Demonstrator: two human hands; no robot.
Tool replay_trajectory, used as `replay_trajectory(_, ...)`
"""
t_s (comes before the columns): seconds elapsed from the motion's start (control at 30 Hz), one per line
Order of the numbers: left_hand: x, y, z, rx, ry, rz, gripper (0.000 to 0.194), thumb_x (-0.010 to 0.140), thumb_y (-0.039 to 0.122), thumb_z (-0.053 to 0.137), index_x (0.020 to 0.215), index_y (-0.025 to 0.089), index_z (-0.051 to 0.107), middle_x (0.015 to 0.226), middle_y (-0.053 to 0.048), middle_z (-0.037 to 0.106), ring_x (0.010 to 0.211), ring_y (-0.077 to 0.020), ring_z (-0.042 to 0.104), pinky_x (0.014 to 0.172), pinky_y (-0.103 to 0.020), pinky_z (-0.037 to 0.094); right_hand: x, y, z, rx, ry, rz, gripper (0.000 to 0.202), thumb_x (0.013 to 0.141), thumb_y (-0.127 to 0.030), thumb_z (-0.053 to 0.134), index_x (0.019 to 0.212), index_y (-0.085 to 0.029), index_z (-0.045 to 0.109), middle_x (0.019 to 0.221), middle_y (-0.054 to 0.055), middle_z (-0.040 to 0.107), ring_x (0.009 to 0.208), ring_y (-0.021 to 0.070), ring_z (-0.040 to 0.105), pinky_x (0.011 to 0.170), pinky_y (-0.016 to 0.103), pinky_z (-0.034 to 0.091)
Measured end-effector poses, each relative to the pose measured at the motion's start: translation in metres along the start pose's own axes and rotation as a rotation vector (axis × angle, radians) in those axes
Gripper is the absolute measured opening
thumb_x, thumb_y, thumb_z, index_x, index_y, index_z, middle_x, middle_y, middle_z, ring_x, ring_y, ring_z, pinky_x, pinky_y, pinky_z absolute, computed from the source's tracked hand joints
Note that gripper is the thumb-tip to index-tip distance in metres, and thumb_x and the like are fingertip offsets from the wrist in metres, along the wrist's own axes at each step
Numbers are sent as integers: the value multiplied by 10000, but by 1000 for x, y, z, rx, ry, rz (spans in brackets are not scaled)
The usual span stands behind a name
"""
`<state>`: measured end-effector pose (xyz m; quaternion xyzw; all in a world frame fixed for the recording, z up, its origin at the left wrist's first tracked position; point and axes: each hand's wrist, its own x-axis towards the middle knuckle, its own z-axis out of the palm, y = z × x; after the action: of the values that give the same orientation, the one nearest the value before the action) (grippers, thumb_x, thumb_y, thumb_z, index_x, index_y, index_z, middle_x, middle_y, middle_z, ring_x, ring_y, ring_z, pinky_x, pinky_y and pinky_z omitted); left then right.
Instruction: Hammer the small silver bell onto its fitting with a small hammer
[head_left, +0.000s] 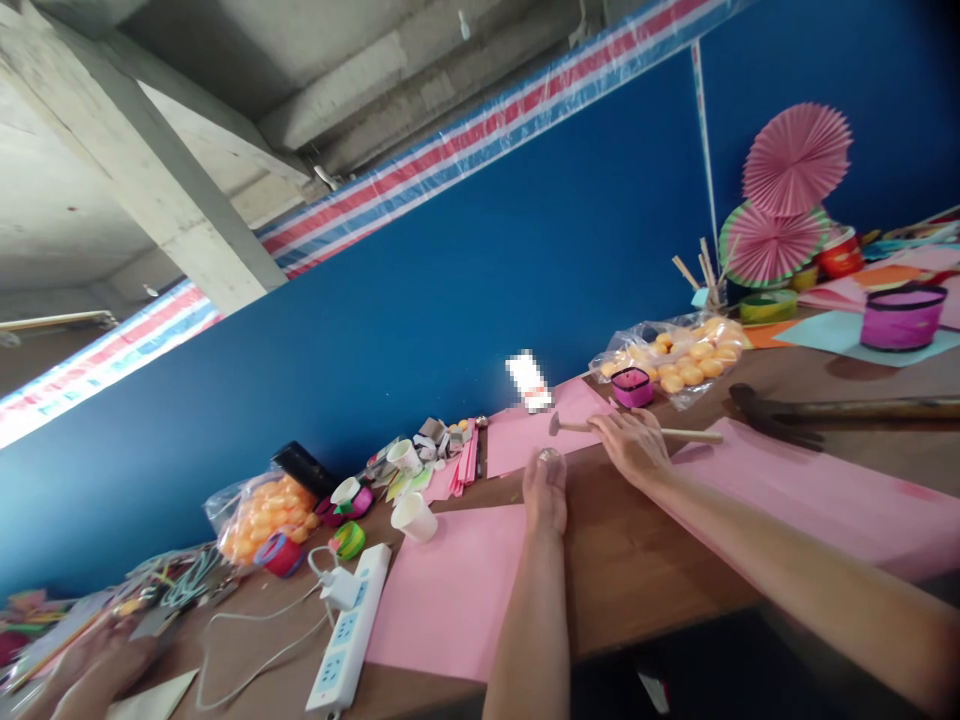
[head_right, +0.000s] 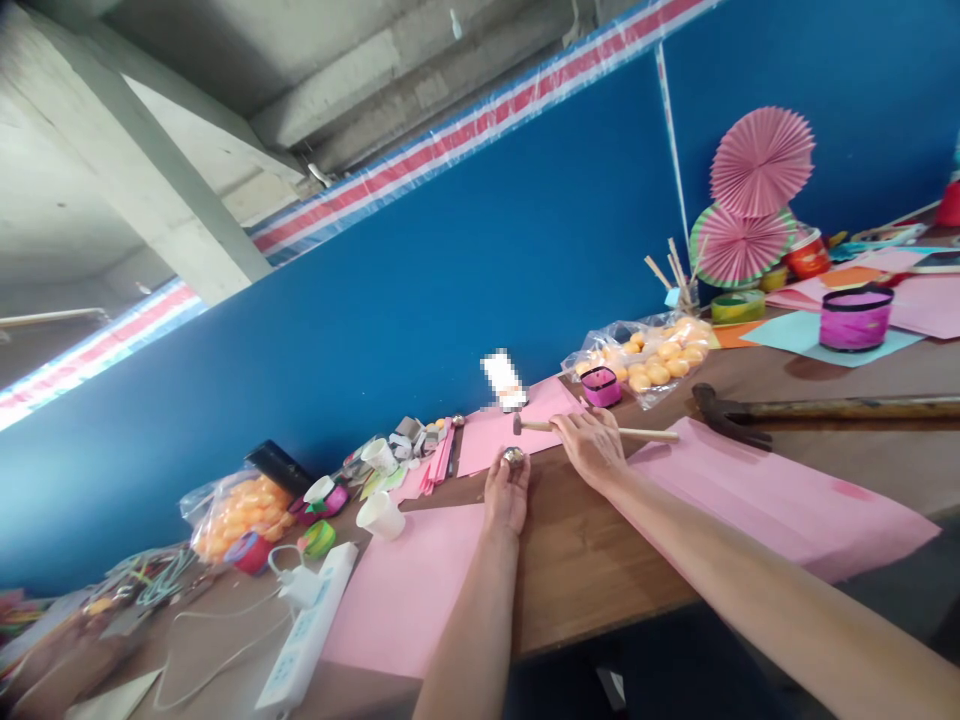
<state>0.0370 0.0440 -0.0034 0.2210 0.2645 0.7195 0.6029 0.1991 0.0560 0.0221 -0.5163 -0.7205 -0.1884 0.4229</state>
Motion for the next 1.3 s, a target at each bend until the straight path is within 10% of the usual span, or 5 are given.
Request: replay_trajectory(1.3,-2,2,6,74,18,52,123,798,190,551,865,164,651,868,-53,651,810,-107,613,876,-318,445,-3,-12,-5,77,-12,-136,257,882,-231,414,1072,-255,584,758,15,646,740,147,520,855,309,224)
